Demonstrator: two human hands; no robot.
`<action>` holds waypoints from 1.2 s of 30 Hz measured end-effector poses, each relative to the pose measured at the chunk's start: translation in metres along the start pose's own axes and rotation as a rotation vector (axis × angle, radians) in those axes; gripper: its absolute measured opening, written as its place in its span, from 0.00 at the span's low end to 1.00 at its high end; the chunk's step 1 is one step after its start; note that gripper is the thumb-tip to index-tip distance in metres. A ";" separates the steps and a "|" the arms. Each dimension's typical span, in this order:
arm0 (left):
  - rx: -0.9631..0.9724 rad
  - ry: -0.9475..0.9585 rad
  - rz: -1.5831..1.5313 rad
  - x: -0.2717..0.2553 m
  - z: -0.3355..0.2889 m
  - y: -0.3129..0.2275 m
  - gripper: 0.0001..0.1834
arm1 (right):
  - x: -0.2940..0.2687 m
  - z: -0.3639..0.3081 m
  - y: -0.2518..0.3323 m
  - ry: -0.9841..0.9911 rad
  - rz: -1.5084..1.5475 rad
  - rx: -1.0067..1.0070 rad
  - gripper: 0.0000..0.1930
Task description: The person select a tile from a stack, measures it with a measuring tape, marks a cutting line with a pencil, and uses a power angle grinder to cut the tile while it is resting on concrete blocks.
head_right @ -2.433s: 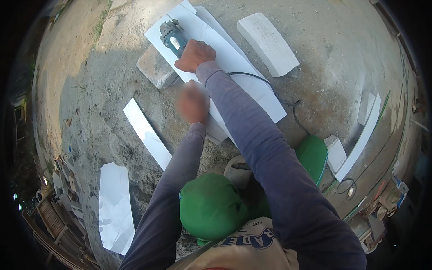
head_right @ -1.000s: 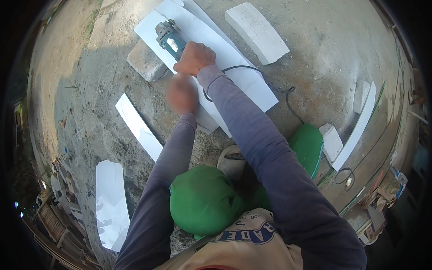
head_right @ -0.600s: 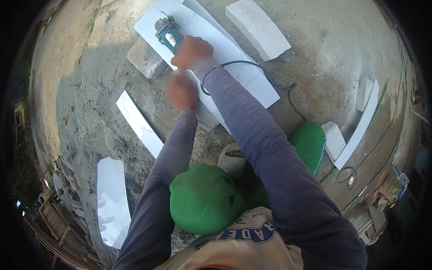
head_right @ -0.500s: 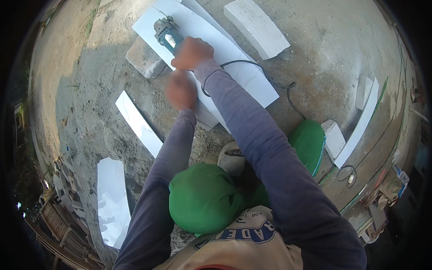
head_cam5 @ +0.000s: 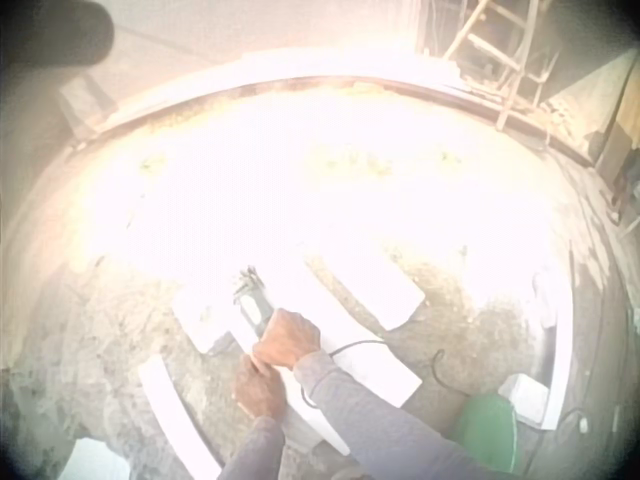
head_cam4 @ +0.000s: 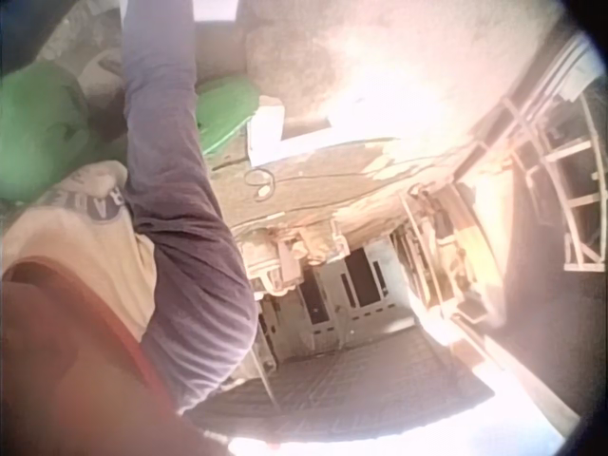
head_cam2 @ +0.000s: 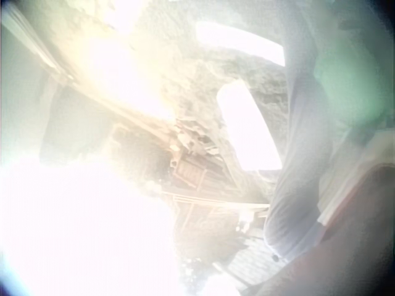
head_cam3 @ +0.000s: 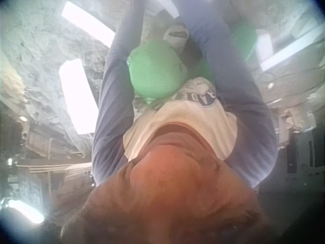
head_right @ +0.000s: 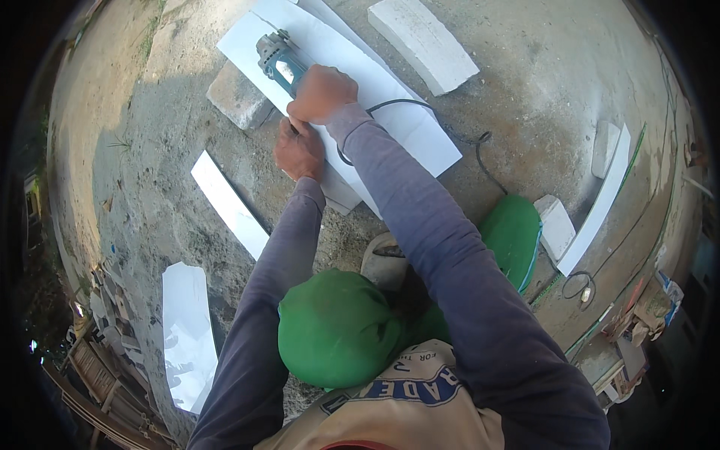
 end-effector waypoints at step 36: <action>-0.005 -0.017 -0.042 -0.007 -0.005 -0.006 0.28 | -0.002 -0.031 -0.008 0.039 -0.033 0.067 0.34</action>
Point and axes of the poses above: each hand's wrist, its own z-axis towards the middle knuckle, its own x-axis out of the palm, y = z × x, the point moved 8 cm from there along z, towards the middle knuckle, and after that the axes turned 11 degrees about -x, right-handed, at the moved point
